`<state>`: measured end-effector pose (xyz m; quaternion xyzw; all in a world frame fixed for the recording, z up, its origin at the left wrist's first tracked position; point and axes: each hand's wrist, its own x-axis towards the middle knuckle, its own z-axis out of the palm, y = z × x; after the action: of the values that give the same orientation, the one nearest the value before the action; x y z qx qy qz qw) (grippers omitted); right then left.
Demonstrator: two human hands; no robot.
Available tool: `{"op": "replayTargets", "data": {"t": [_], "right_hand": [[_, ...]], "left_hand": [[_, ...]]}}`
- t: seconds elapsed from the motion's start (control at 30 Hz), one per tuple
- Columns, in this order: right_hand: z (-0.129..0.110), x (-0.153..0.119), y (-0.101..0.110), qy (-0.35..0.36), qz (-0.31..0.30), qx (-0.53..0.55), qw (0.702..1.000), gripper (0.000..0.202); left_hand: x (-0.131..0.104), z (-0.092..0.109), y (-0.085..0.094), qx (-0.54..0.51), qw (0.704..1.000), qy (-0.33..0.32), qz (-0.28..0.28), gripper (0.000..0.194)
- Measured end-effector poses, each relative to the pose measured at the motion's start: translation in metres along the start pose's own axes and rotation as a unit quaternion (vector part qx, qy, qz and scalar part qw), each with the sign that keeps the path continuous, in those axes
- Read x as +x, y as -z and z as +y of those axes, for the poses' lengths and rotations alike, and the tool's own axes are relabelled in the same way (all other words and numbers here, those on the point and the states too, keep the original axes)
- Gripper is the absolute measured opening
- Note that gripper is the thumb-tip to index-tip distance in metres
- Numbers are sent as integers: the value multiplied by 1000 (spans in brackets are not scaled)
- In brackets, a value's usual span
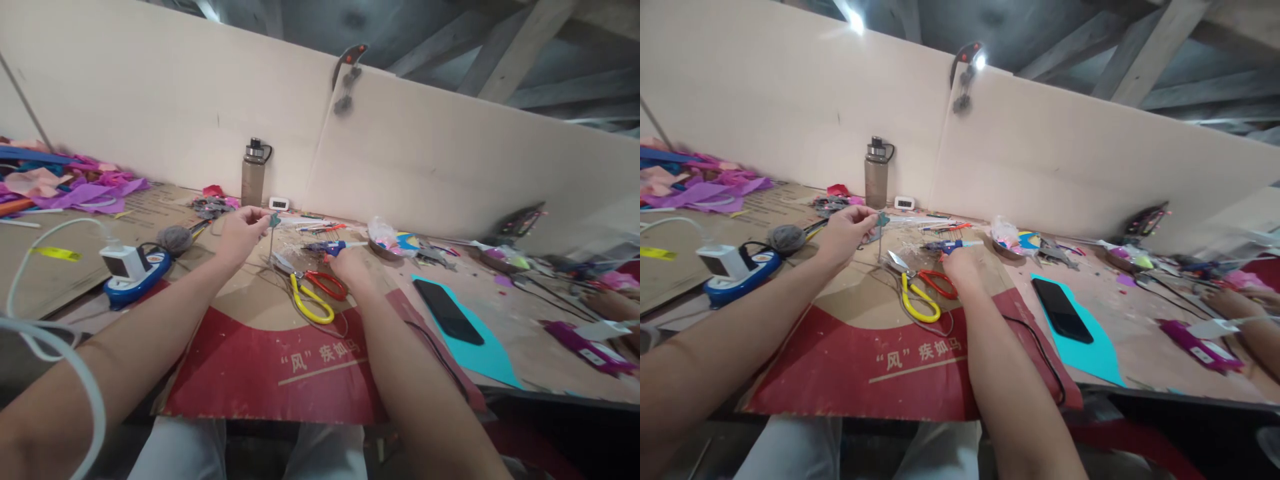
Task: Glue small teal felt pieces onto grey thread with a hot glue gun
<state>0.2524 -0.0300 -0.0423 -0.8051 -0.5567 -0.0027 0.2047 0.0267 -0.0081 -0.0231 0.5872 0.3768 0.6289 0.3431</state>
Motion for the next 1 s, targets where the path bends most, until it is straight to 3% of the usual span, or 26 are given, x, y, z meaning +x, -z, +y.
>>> {"op": "replayTargets", "data": {"t": [0.1,0.17,0.23,0.33,0.43,0.5,0.53,0.6,0.8,1.0], "right_hand": [[-7,-8,6,31,129,53,990,29],[-22,-16,9,89,127,197,968,20],[-44,-25,7,124,56,384,913,18],[-77,-37,-2,102,-83,604,787,32],[-95,-46,-7,67,-190,715,669,42],[-99,-49,-6,56,-222,742,631,42],[-98,-50,-5,55,-224,745,625,40],[-96,-49,-4,64,-200,737,642,34],[-88,-37,-15,139,-60,630,762,13],[-85,-29,-21,140,6,575,806,17]], "left_hand": [[-3,2,0,82,996,-37,0,14],[-6,5,-1,140,988,-69,-1,13],[-9,7,-3,191,976,-103,-1,12],[-12,11,-4,241,960,-142,-1,10],[-12,12,-3,246,961,-129,-2,12],[-11,11,-2,230,967,-111,-3,14],[-10,10,-2,217,970,-105,-2,14],[-9,7,-3,180,980,-91,-6,14],[-9,4,-10,-18,999,19,-38,14],[-9,3,-12,-97,991,63,-60,15]]}}
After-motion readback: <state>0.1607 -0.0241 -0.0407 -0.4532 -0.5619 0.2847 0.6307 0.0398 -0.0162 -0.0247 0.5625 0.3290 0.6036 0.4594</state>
